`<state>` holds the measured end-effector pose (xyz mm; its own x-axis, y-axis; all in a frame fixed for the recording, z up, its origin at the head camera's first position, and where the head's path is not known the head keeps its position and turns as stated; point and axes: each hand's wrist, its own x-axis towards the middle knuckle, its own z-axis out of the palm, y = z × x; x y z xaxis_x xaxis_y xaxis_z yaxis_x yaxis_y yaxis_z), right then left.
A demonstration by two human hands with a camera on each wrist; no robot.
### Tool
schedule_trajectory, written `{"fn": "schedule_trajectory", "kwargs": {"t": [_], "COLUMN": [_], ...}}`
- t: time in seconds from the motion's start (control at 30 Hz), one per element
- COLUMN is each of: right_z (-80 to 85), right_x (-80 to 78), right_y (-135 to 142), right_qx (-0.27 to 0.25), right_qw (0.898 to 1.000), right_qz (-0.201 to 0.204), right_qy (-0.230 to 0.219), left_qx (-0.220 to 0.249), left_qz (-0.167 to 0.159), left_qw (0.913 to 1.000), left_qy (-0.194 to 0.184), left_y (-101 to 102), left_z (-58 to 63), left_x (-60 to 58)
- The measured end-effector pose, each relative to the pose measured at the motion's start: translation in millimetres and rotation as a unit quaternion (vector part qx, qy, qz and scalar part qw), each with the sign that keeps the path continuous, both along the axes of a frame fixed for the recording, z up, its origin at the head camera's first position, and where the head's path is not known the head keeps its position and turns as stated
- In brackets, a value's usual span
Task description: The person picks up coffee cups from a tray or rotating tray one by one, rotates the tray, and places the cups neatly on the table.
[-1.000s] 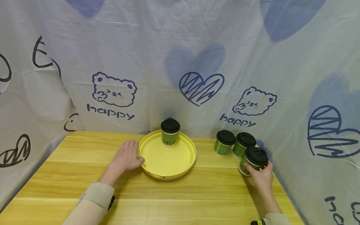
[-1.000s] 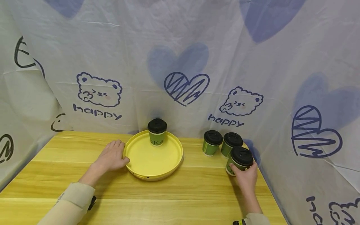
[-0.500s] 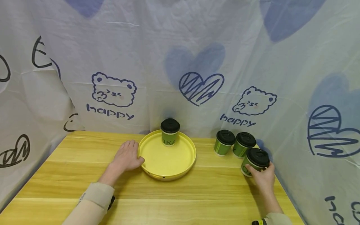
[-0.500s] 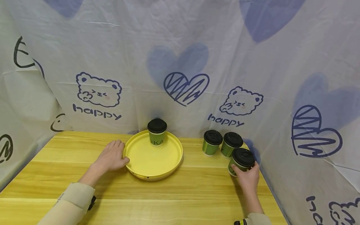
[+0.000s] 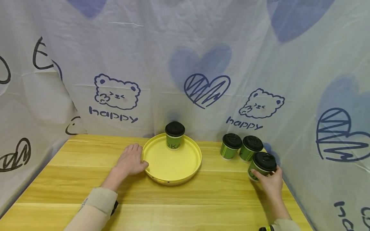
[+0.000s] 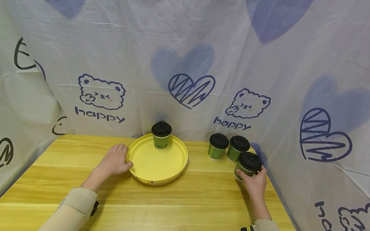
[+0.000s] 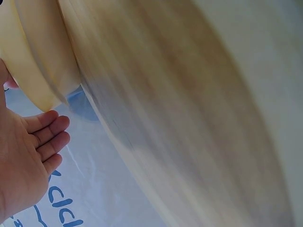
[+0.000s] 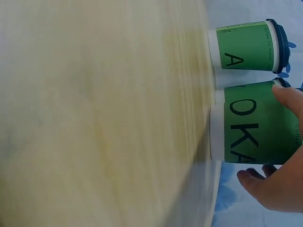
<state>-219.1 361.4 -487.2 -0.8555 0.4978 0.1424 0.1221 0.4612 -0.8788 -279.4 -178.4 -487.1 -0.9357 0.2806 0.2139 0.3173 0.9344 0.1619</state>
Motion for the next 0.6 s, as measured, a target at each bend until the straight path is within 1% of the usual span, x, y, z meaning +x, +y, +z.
{"fn": "schedule_trajectory", "kwargs": {"t": [0.17,0.37,0.6], "right_z": [2.4,10.5,21.3], "right_x": [1.0,1.5,-1.4], "right_y": [1.2,0.3,-3.0], "right_qx": [0.007,0.021,0.043], "right_qw": [1.0,1.0,0.999], "right_qz": [0.004,0.013,0.004], "right_qy": [-0.004,-0.008,0.008], "left_qx": [0.0,0.005,0.007], "left_qz": [0.001,0.001,-0.002], "left_qw": [1.0,1.0,1.0], "left_qy": [-0.006,-0.005,-0.004], "left_y": [-0.6,-0.9,0.7], "left_z": [-0.1,-1.1,0.1], "left_x": [0.2,0.1,-0.2]}}
